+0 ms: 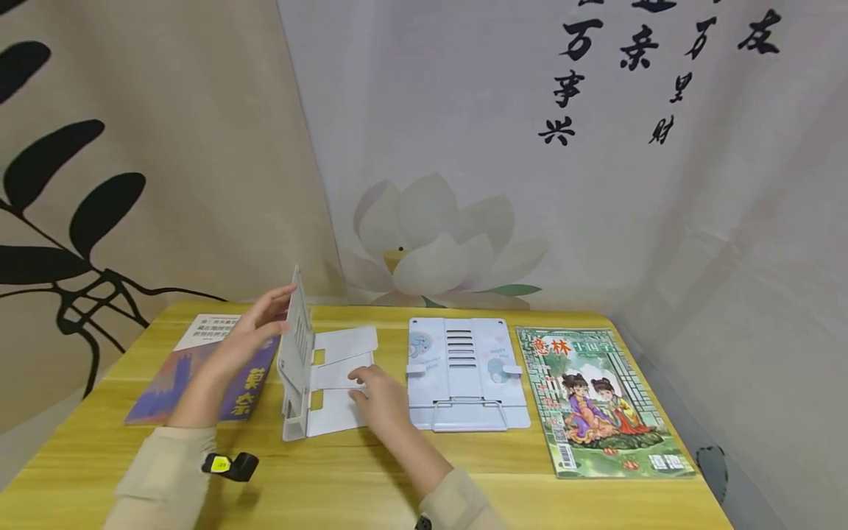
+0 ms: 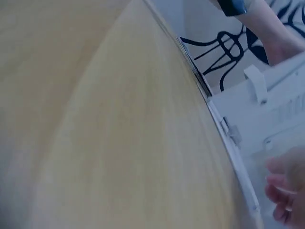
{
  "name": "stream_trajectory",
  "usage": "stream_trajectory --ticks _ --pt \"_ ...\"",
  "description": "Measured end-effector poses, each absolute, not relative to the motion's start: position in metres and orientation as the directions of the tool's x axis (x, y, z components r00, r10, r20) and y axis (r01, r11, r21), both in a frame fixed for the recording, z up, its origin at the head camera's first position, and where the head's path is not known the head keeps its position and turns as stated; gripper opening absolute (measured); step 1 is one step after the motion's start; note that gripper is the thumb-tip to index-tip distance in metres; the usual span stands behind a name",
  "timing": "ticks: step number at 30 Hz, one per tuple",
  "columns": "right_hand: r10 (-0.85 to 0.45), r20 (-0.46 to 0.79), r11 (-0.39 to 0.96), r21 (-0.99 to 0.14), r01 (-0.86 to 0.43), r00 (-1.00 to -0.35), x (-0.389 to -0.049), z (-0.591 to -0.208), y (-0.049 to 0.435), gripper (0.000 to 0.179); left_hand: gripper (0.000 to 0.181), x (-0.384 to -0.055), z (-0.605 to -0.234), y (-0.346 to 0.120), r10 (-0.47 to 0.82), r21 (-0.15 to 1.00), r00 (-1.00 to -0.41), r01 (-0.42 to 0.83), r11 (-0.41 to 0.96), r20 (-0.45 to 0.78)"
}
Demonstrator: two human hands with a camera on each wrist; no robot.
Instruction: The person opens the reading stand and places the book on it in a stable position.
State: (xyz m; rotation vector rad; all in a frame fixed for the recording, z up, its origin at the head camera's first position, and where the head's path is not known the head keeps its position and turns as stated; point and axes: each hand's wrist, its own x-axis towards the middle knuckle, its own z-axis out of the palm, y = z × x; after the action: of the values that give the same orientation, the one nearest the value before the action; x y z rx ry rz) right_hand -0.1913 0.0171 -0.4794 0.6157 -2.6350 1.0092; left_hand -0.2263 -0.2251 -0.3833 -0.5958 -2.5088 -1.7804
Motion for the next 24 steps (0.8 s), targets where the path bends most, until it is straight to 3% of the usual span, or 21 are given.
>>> stream_trajectory --ticks 4,24 --pt "-0.297 0.295 0.702 -0.577 -0.417 -0.908 -0.199 -0.492 0.021 0.021 0.059 -0.231 -0.386 -0.229 0.321 0.917 -0.922 0.305 0.257 0.217" --pt "-0.282 0.192 0.758 -0.557 -0.341 -0.940 -0.217 -0.503 0.013 0.006 0.058 -0.236 -0.394 -0.236 0.342 0.932 -0.907 0.318 0.173 0.246"
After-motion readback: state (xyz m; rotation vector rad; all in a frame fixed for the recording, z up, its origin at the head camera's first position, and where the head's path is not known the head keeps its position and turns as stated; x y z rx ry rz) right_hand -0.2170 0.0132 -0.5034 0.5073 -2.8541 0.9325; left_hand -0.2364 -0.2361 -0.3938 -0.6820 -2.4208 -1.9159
